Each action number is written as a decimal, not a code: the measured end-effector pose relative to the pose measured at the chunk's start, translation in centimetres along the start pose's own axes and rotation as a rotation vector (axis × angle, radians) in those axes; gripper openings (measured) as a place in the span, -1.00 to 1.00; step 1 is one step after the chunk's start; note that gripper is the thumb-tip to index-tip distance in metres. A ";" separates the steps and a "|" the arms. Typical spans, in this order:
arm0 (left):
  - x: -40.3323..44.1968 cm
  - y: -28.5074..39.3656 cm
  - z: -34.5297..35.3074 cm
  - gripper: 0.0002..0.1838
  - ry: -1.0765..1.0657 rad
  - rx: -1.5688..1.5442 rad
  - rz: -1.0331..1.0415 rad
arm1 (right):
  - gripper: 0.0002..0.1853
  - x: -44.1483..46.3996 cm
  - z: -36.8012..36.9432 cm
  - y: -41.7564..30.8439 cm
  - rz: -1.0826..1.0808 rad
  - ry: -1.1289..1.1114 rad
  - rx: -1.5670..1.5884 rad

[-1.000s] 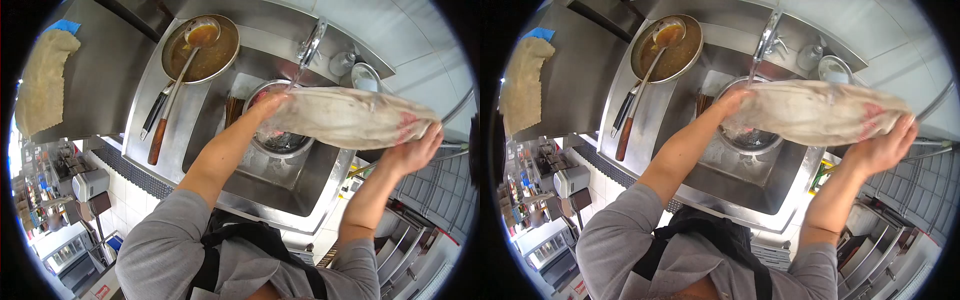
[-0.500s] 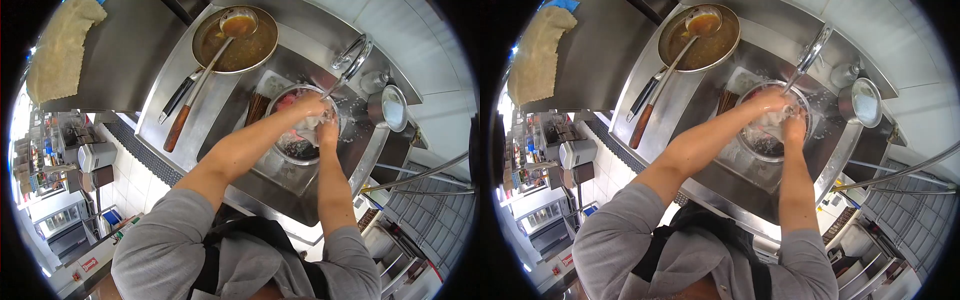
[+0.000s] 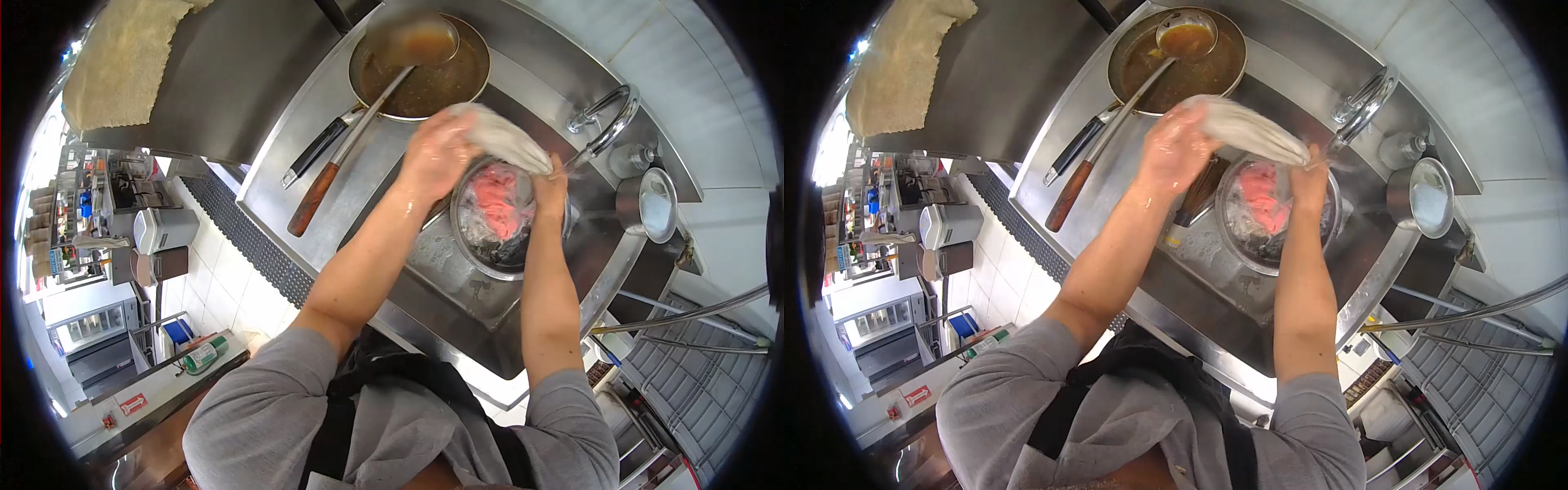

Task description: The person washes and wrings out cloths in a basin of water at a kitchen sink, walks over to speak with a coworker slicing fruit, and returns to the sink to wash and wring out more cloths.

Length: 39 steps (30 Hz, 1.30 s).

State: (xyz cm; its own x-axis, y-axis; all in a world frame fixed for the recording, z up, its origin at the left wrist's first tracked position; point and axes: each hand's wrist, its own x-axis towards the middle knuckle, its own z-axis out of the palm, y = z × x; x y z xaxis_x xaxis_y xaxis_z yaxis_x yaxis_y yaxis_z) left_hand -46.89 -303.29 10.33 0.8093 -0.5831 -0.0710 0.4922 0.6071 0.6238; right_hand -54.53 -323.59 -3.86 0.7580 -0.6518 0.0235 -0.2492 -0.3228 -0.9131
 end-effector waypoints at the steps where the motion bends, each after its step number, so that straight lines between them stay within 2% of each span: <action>1: -0.1 -0.4 -2.0 -0.63 0.097 -0.082 0.030 | -0.73 0.2 -0.5 -0.8 -0.004 0.003 -0.002; 2: -0.3 -2.4 -4.2 -0.63 0.095 -0.087 0.033 | -0.72 0.3 -1.4 -2.5 0.006 0.012 0.110; 4: -0.5 -7.2 -7.2 -0.59 0.363 -0.037 -0.287 | -0.67 -1.1 -2.6 -7.7 0.075 0.036 0.354; 5: -0.8 -8.2 -5.3 -0.58 0.510 0.011 -0.522 | -0.67 -2.4 -2.0 -8.3 0.073 0.029 0.344; 6: -0.2 -9.3 -4.0 -0.56 0.560 0.033 -0.728 | -0.62 -3.3 -1.4 -8.6 0.107 0.069 0.414; 8: 1.6 -12.3 -2.6 -0.58 0.130 -0.543 -0.579 | -0.57 -5.5 -0.7 -9.1 0.130 0.100 0.475; 10: 4.1 -14.0 -2.8 -0.62 0.070 -0.500 -0.593 | -0.37 -8.8 -1.5 -8.9 0.051 0.153 0.189; 11: 5.0 -14.8 -2.7 -0.67 0.009 -0.442 -0.612 | -0.37 -10.4 -2.6 -8.4 0.051 0.153 0.176; 12: 5.3 -15.1 -1.7 -0.67 0.003 -0.448 -0.615 | -0.31 -11.8 -3.9 -7.8 -0.048 0.194 0.064; 13: 5.7 -15.2 -0.5 -0.71 -0.038 -0.330 -0.577 | -0.26 -12.6 -4.8 -7.4 -0.148 0.237 -0.044; 14: 6.1 -15.3 0.5 -0.74 -0.079 -0.209 -0.538 | -0.26 -12.8 -5.3 -7.1 -0.150 0.244 -0.046; 17: 5.8 -15.9 3.0 -0.77 -0.148 -0.198 -0.443 | -0.18 -12.9 -6.3 -6.9 -0.161 0.219 -0.051; 18: 4.7 -15.6 4.2 -0.75 0.017 -0.141 -0.418 | -0.22 -11.6 -5.9 -7.2 -0.246 0.259 -0.218; 19: 4.5 -14.3 4.7 -0.75 0.006 -0.136 -0.423 | -0.27 -9.9 -5.5 -7.5 -0.334 0.298 -0.385; 20: 4.3 -13.3 4.7 -0.72 0.033 -0.290 -0.439 | -0.27 -8.5 -5.2 -7.6 -0.328 0.309 -0.384; 21: 3.9 -12.4 4.4 -0.69 0.068 -0.441 -0.466 | -0.36 -7.5 -4.8 -7.6 -0.256 0.194 -0.229; 23: 4.1 -10.6 2.9 -0.68 0.121 -0.193 -0.549 | -0.54 -6.3 -4.7 -7.1 -0.106 -0.026 0.083; 24: 4.2 -10.1 1.8 -0.68 0.121 -0.188 -0.572 | -0.54 -5.8 -4.7 -6.8 -0.088 -0.011 0.083; 26: 4.6 -8.9 0.1 -0.69 -0.145 0.213 -0.428 | -0.60 -4.7 -4.6 -6.3 -0.309 0.041 -0.394; 27: 4.5 -8.4 -0.2 -0.69 -0.148 0.219 -0.434 | -0.60 -4.2 -4.6 -6.3 -0.304 0.047 -0.391; 29: 3.9 -6.6 0.8 -0.62 -0.307 0.314 -0.408 | -0.60 -3.3 -5.1 -7.3 -0.641 0.009 -0.436; 30: 3.4 -5.9 1.6 -0.57 -0.317 0.286 -0.495 | -0.69 -3.0 -5.2 -8.3 -0.748 0.001 -0.377; 31: 3.2 -5.8 1.9 -0.57 -0.322 0.282 -0.496 | -0.69 -2.6 -5.6 -8.9 -0.747 0.003 -0.383; 33: 2.9 -5.7 2.2 -0.36 -0.453 0.436 -0.744 | -0.79 -1.7 -6.5 -9.5 -0.769 -0.233 -0.517; 34: 2.9 -6.2 2.1 -0.36 -0.455 0.431 -0.739 | -0.79 -1.2 -6.7 -9.1 -0.773 -0.235 -0.522; 36: 3.1 -7.8 1.6 -0.29 -0.496 0.848 -0.607 | -0.75 -0.3 -6.6 -8.1 -0.727 -0.323 -0.746; 37: 2.9 -8.3 1.9 -0.29 -0.493 0.843 -0.604 | -0.75 -0.4 -6.5 -8.1 -0.730 -0.328 -0.749; 39: 2.2 -9.2 2.5 -0.34 -0.255 1.657 -0.290 | -0.76 -0.7 -6.4 -8.3 -0.556 -0.323 -0.895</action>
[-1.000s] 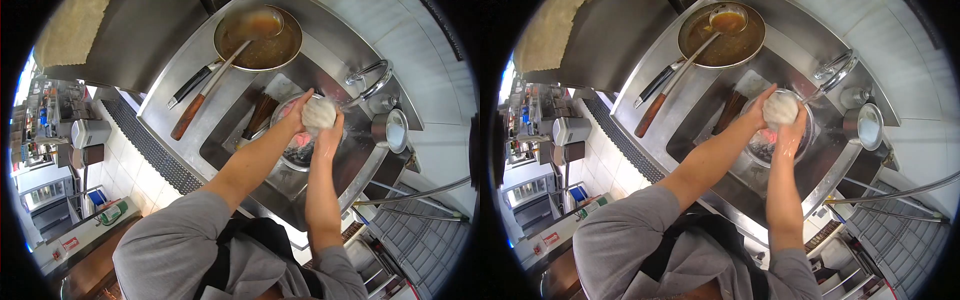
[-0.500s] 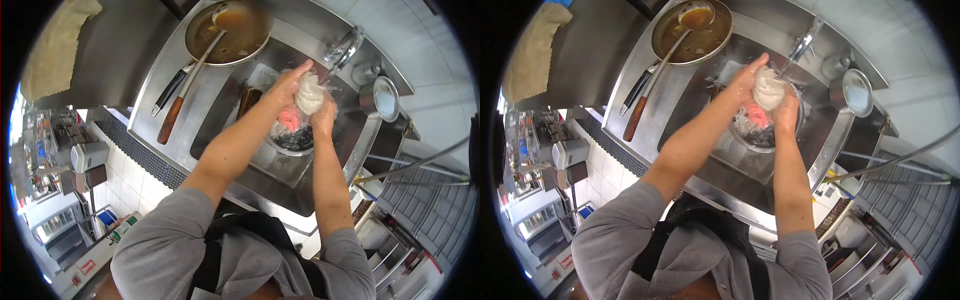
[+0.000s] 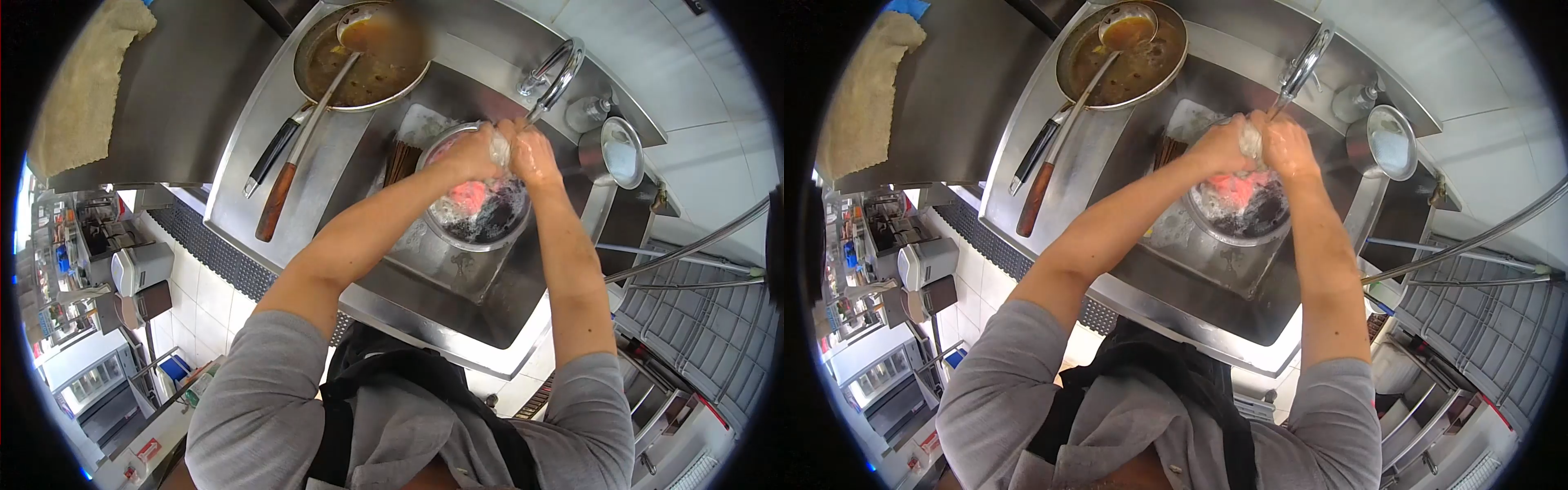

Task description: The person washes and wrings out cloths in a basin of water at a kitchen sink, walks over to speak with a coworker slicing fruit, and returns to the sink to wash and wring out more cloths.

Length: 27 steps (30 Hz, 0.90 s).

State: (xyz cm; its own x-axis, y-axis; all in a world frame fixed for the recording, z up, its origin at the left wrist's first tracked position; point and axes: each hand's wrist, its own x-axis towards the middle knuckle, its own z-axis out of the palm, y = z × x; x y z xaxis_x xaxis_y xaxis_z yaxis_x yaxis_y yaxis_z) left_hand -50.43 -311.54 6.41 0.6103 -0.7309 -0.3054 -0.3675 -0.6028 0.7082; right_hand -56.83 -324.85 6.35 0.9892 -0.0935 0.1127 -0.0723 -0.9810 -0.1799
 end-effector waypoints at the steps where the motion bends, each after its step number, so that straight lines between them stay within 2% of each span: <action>1: -0.2 -0.6 0.5 -0.47 0.129 0.038 0.123 | -0.76 -0.5 0.7 -0.3 0.000 0.001 -0.006; 2: -0.1 -1.2 0.7 -0.47 0.129 0.034 0.127 | -0.68 -1.4 2.0 -0.8 0.142 0.075 0.173; 4: 0.3 -3.0 1.0 -0.59 0.253 0.302 0.557 | -0.53 -3.0 4.2 -2.2 0.434 0.155 0.537; 5: 0.4 -4.1 1.3 -0.59 0.244 0.298 0.557 | -0.47 -3.9 5.2 -3.4 0.592 0.160 0.722; 7: 0.8 -6.1 2.1 -0.62 0.274 0.486 0.897 | -0.47 -6.0 7.3 -6.1 0.838 0.263 1.233; 8: 0.2 -6.7 2.8 -0.62 0.270 0.480 0.899 | -0.42 -6.7 7.0 -7.5 0.907 0.275 1.541; 10: -2.1 -7.7 4.7 -0.62 0.300 0.481 0.803 | -0.37 -9.3 9.2 -7.2 0.959 0.120 1.461; 11: -3.4 -8.0 5.9 -0.65 0.277 0.361 0.590 | -0.37 -10.4 8.7 -7.1 0.962 0.128 1.468; 13: -5.4 -9.1 7.6 -0.72 0.161 0.109 0.247 | -0.32 -12.4 6.4 -6.9 0.666 -0.005 1.084; 14: -6.2 -9.5 7.5 -0.75 0.066 -0.026 0.115 | -0.32 -13.4 5.4 -6.8 0.669 0.005 1.083; 15: -6.9 -9.7 7.6 -0.75 0.063 -0.026 0.120 | -0.31 -14.5 4.3 -6.8 0.370 -0.010 0.716; 16: -7.6 -9.6 7.5 -0.74 -0.246 -0.416 -0.148 | -0.30 -15.0 3.2 -6.8 0.078 -0.025 0.346; 17: -8.1 -9.5 7.2 -0.72 -0.556 -0.797 -0.422 | -0.28 -14.5 1.5 -7.3 -0.043 -0.152 0.237; 18: -8.6 -9.3 6.8 -0.72 -0.561 -0.790 -0.420 | -0.28 -14.0 0.8 -6.9 -0.036 -0.147 0.237; 20: -9.3 -8.4 5.8 -0.68 -1.223 -1.337 -0.367 | -0.41 -11.8 0.1 -5.2 -0.397 -0.006 0.057; 21: -8.7 -9.1 6.5 -0.68 -1.376 -1.281 -0.422 | -0.60 -10.2 -1.0 -5.3 -0.524 0.073 0.156; 22: -8.2 -8.6 5.9 -0.68 -1.381 -1.279 -0.429 | -0.60 -9.5 -0.5 -4.6 -0.517 0.073 0.160; 24: -7.5 -6.2 3.8 -0.69 -1.079 -0.881 -0.264 | -0.75 -8.8 1.0 -3.2 -0.559 -0.124 0.310; 25: -6.5 -5.4 3.4 -0.67 -0.918 -0.684 -0.226 | -0.75 -8.3 1.5 -2.8 -0.544 -0.124 0.318; 26: -5.2 -4.8 3.3 -0.64 -0.753 -0.488 -0.182 | -0.77 -7.8 2.0 -2.3 -0.394 -0.111 0.230; 27: -3.8 -4.7 3.3 -0.65 -0.633 -0.211 -0.030 | -0.80 -7.6 2.3 -2.2 -0.246 -0.099 0.142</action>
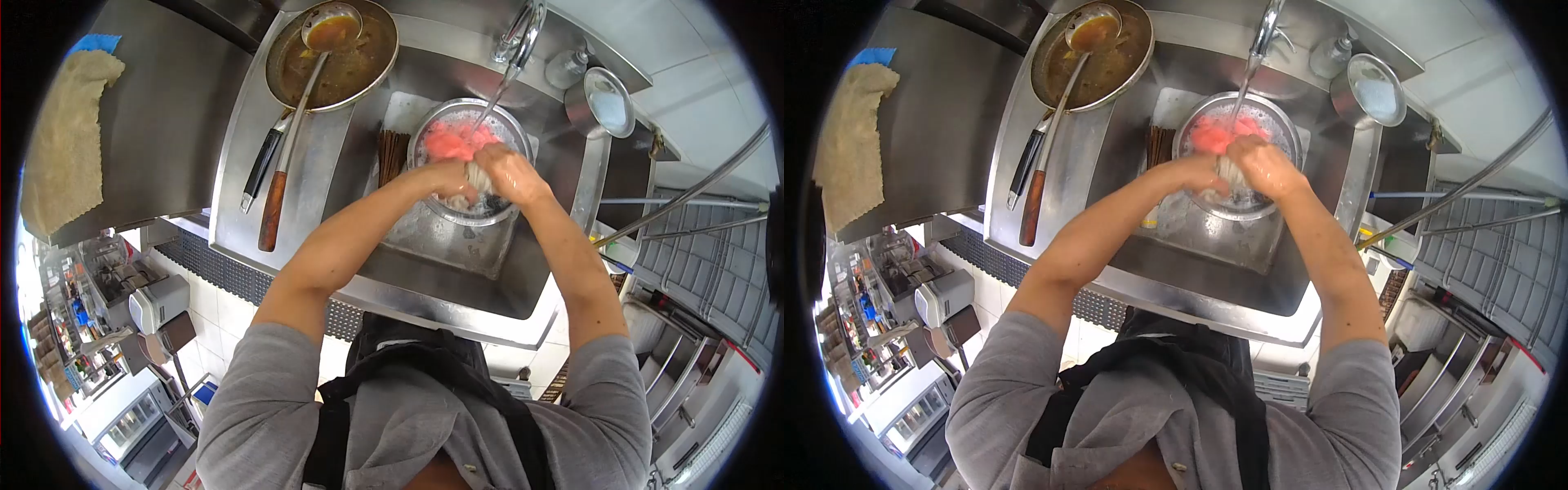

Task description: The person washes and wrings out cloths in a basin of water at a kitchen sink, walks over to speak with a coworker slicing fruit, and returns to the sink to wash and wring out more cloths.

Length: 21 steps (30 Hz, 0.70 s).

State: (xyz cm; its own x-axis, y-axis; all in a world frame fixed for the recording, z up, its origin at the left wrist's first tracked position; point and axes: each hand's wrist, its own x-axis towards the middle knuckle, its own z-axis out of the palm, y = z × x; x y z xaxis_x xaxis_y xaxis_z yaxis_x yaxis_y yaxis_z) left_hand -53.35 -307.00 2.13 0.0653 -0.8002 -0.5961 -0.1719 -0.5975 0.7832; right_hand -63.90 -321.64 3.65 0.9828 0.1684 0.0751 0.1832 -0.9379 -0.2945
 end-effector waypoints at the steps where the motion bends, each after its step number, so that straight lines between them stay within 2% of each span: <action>1: 0.6 0.5 -0.4 -0.65 0.122 0.305 0.074 | -0.80 0.0 0.1 -0.2 0.007 0.003 0.002; 2: 0.7 0.7 0.1 -0.65 0.112 0.309 0.074 | -0.81 -0.1 0.3 -0.5 0.141 0.007 -0.001; 4: 0.9 1.4 1.1 -0.67 0.435 0.629 0.114 | -0.79 -0.8 1.2 -0.9 0.354 0.016 0.005; 5: 0.9 1.5 1.6 -0.67 0.418 0.631 0.116 | -0.79 -1.3 2.1 -1.1 0.369 0.013 0.012; 8: 1.1 1.7 3.0 -0.69 0.390 0.730 0.138 | -0.76 -3.3 5.1 -2.5 0.731 0.130 0.136; 9: 1.1 1.6 3.3 -0.69 0.398 0.817 0.202 | -0.76 -4.0 6.2 -3.3 0.756 0.133 0.145; 11: 0.7 1.0 5.2 -0.70 0.361 0.914 0.303 | -0.79 -5.1 6.7 -6.5 1.140 0.221 0.364; 13: 0.2 -0.4 6.8 -0.69 0.453 0.972 0.424 | -0.74 -7.0 6.6 -8.9 1.231 0.267 0.407; 15: -1.3 -0.6 9.6 -0.60 0.564 0.888 0.479 | -0.59 -10.2 7.4 -10.6 1.097 0.423 0.393; 17: -3.7 -0.2 10.9 -0.52 0.395 0.740 0.347 | -0.36 -14.1 5.2 -14.1 0.990 0.538 0.433; 19: -6.7 0.9 12.4 -0.48 0.218 0.499 0.498 | -0.27 -18.8 5.8 -17.3 1.289 0.558 0.798; 21: -8.8 1.7 14.6 -0.45 0.098 0.380 0.869 | -0.28 -21.0 2.7 -22.0 1.418 0.823 1.565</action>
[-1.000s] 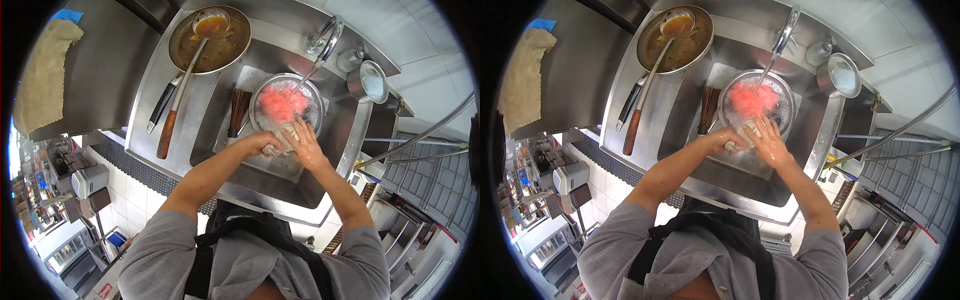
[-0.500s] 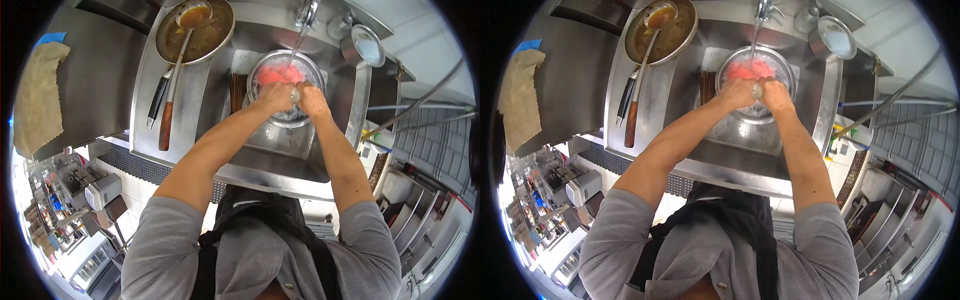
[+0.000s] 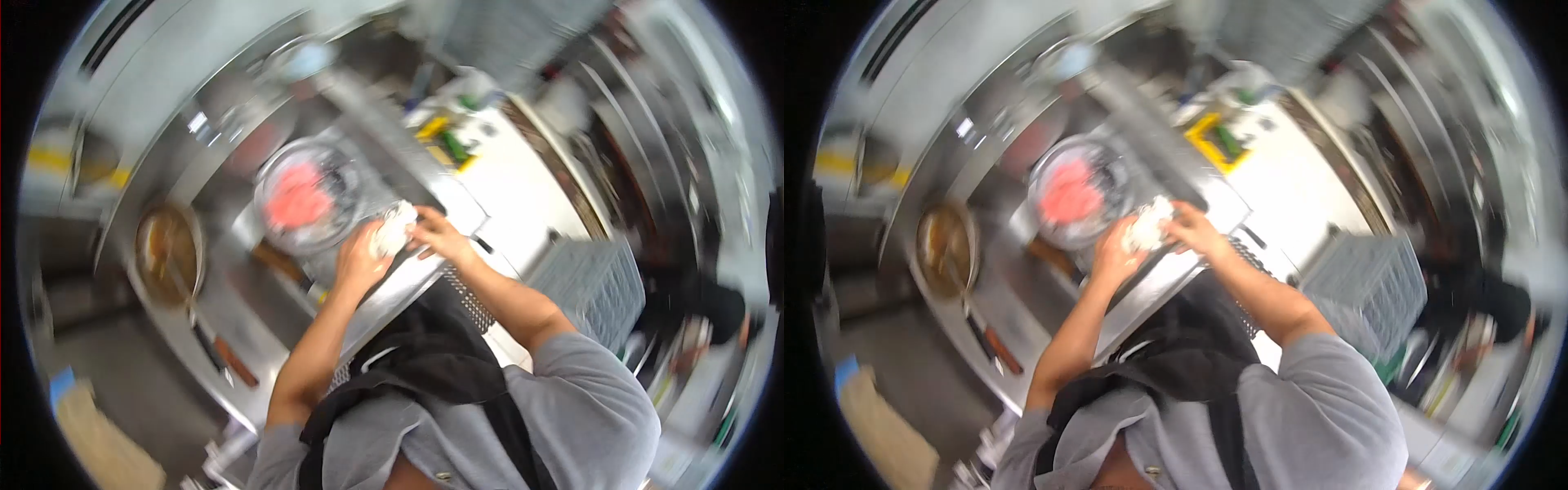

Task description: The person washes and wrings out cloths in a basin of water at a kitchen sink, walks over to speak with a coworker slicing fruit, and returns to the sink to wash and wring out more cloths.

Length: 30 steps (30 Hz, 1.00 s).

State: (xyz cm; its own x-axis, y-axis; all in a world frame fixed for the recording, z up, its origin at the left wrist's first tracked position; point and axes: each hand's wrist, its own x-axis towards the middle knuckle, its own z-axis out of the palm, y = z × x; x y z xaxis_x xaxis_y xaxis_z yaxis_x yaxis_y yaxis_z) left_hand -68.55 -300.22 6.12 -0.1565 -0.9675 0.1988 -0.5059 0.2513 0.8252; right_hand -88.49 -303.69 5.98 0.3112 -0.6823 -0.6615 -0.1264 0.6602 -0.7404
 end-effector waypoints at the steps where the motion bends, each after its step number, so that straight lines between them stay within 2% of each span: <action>1: -0.3 2.5 0.3 -0.44 -0.067 -0.030 0.075 | -0.28 -3.5 0.3 0.0 -0.121 0.116 0.084; 2: -0.3 5.3 0.3 -0.44 -0.127 -0.057 0.158 | -0.27 -6.4 0.5 0.0 -0.254 0.234 0.154; 4: -1.2 9.4 0.6 -0.43 -0.353 -0.207 0.268 | -0.30 -9.8 -0.9 2.5 -0.569 0.461 -0.154; 6: -3.5 7.9 3.6 -0.54 -0.492 -0.450 0.178 | -0.38 -15.4 -0.5 1.6 -0.586 0.617 -0.260; 7: -4.3 8.7 4.5 -0.54 -0.537 -0.461 0.244 | -0.40 -17.7 -0.3 1.8 -0.638 0.649 -0.289; 9: -5.8 10.4 5.7 -0.64 -0.481 -0.844 -0.254 | -0.43 -21.7 -0.2 2.6 -0.755 0.709 -0.334; 10: -5.6 11.0 6.4 -0.64 -0.509 -0.834 -0.220 | -0.43 -23.7 0.0 3.0 -0.777 0.747 -0.324; 12: -4.8 12.8 8.4 -0.65 -0.609 -0.997 -0.343 | -0.44 -27.8 -0.7 4.1 -0.829 0.785 -0.296; 14: -4.1 16.7 9.0 -0.67 -0.675 -1.024 -0.292 | -0.43 -31.3 -1.0 6.3 -0.863 0.833 -0.263; 16: -2.9 21.7 9.5 -0.71 -0.718 -1.267 -0.281 | -0.42 -34.9 -1.4 8.9 -0.921 1.000 -0.356; 17: -2.7 24.0 10.3 -0.76 -0.756 -1.230 -0.154 | -0.37 -36.6 -1.4 10.5 -0.840 1.051 -0.371; 18: -2.8 26.5 10.9 -0.76 -0.778 -1.220 -0.140 | -0.37 -37.9 -1.4 12.2 -0.850 1.073 -0.360; 20: -4.7 31.5 12.1 -0.78 -0.956 -1.172 -0.041 | -0.30 -39.7 -1.0 15.7 -0.759 1.204 -0.372; 21: -6.3 33.1 13.3 -0.78 -0.972 -1.157 -0.037 | -0.26 -41.1 -0.8 17.1 -0.694 1.220 -0.426; 23: -10.0 36.4 16.5 -0.76 -1.032 -1.093 0.106 | -0.27 -43.7 -0.2 18.9 -0.699 1.236 -0.365; 24: -11.8 37.7 17.6 -0.76 -1.036 -1.096 0.109 | -0.26 -44.9 0.0 19.9 -0.696 1.233 -0.305; 26: -14.9 39.8 19.4 -0.78 -1.285 -0.974 0.142 | -0.24 -47.0 -0.7 21.2 -0.708 1.314 -0.326; 27: -16.3 40.7 20.3 -0.78 -1.284 -0.975 0.138 | -0.25 -48.1 -1.5 21.6 -0.817 1.352 -0.229; 28: -17.5 41.4 21.0 -0.81 -1.320 -0.858 0.318 | -0.26 -48.8 -2.3 22.0 -0.927 1.386 -0.122; 29: -18.5 41.9 21.6 -0.83 -1.351 -0.730 0.498 | -0.46 -50.0 -2.7 22.1 -0.896 1.360 -0.143; 30: -19.1 42.6 22.3 -0.83 -1.357 -0.722 0.498 | -0.46 -50.0 -3.8 23.5 -0.898 1.362 -0.134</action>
State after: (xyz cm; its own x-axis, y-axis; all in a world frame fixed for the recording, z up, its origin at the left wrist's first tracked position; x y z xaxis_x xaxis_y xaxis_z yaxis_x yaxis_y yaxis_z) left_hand -106.04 -270.39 25.65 -0.9694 0.0371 0.2428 0.2450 0.0717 0.9669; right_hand -110.56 -255.30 21.23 -0.6770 -0.6146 0.4049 -0.4727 -0.0585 -0.8793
